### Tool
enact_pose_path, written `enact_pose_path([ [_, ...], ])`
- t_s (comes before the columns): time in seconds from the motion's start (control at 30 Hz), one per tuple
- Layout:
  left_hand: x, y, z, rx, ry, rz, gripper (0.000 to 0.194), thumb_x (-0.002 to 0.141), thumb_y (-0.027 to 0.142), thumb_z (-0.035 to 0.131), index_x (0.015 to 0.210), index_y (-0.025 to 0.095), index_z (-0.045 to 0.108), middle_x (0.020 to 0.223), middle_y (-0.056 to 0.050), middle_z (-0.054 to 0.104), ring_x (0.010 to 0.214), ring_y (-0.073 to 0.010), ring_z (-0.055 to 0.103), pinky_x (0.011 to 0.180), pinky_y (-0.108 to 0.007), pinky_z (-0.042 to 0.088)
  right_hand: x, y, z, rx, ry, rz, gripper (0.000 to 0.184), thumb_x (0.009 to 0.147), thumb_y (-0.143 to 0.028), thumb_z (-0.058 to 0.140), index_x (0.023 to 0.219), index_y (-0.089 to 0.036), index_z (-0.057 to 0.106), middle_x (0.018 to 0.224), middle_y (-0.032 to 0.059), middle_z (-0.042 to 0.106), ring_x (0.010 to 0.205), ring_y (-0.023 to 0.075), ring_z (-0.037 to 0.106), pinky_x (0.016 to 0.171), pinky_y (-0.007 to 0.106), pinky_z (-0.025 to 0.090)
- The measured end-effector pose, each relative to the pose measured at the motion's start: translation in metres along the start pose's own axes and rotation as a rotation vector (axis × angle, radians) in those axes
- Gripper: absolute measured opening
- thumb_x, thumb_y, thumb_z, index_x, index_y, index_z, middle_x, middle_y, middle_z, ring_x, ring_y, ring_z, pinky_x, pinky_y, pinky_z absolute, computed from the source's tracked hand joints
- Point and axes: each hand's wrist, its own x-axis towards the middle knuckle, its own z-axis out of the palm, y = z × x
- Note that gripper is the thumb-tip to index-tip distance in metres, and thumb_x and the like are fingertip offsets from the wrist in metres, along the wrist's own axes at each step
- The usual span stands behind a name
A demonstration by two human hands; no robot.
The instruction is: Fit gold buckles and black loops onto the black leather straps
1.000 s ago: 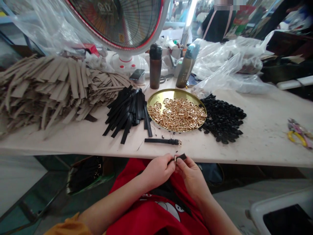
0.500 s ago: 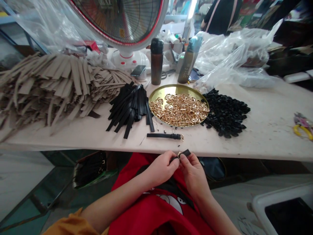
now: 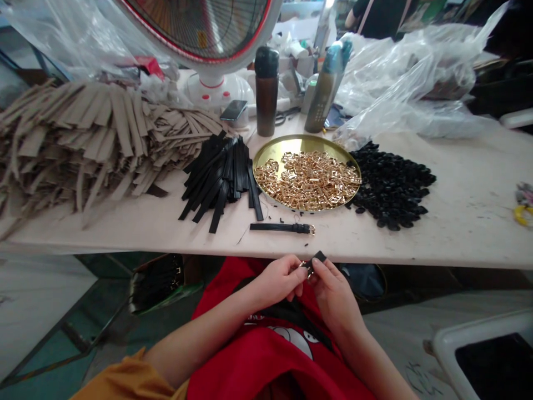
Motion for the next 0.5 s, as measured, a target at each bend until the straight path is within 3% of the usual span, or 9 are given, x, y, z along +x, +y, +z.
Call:
enact_pose_path([
  [0.17,0.004,-0.004,0.005,-0.079,0.045,-0.015,0.021,0.08,0.037,0.041,0.075,0.017,0.042,0.059,0.004,0.055,0.038,-0.0045,0.038,0.038,-0.017,0.029,0.002,0.001,-0.002,-0.026,-0.047,0.044,0.018,0.071,-0.038,0.06,0.07,-0.021,0.054,0.058,-0.0043,0.052,0.047,0.0105,0.044,0.049,0.026,0.04],
  [0.23,0.003,-0.006,0.005,-0.031,0.08,-0.02,0.022,0.08,0.038,0.041,0.075,0.017,0.044,0.055,0.005,0.051,0.038,-0.0055,0.039,0.038,-0.017,0.028,-0.002,0.0,-0.004,-0.23,0.018,-0.097,0.017,0.073,-0.037,0.058,0.07,-0.021,0.055,0.061,-0.0031,0.052,0.053,0.0121,0.046,0.054,0.027,0.04],
  [0.3,0.002,-0.006,0.005,0.029,0.108,-0.019,0.022,0.08,0.038,0.041,0.075,0.017,0.046,0.047,0.007,0.045,0.039,-0.0067,0.039,0.038,-0.018,0.028,-0.005,-0.002,-0.006,-0.52,0.078,-0.325,0.015,0.074,-0.034,0.058,0.067,-0.021,0.056,0.065,-0.001,0.053,0.063,0.0149,0.048,0.062,0.028,0.039],
  [0.37,0.001,-0.004,0.004,0.055,0.125,-0.011,0.023,0.08,0.038,0.042,0.073,0.017,0.046,0.046,0.007,0.042,0.04,-0.0069,0.039,0.039,-0.018,0.028,-0.007,-0.005,-0.009,-0.736,0.077,-0.472,0.014,0.074,-0.032,0.059,0.065,-0.021,0.057,0.068,0.0006,0.054,0.068,0.0169,0.049,0.066,0.03,0.038],
  [0.5,-0.002,0.002,0.002,-0.051,0.077,-0.002,0.024,0.079,0.04,0.046,0.074,0.017,0.044,0.056,0.005,0.052,0.039,-0.0051,0.037,0.037,-0.017,0.027,-0.006,-0.011,-0.011,-0.691,-0.011,-0.346,0.012,0.078,-0.033,0.055,0.08,-0.021,0.057,0.075,0.0015,0.06,0.071,0.0179,0.053,0.066,0.03,0.041],
])
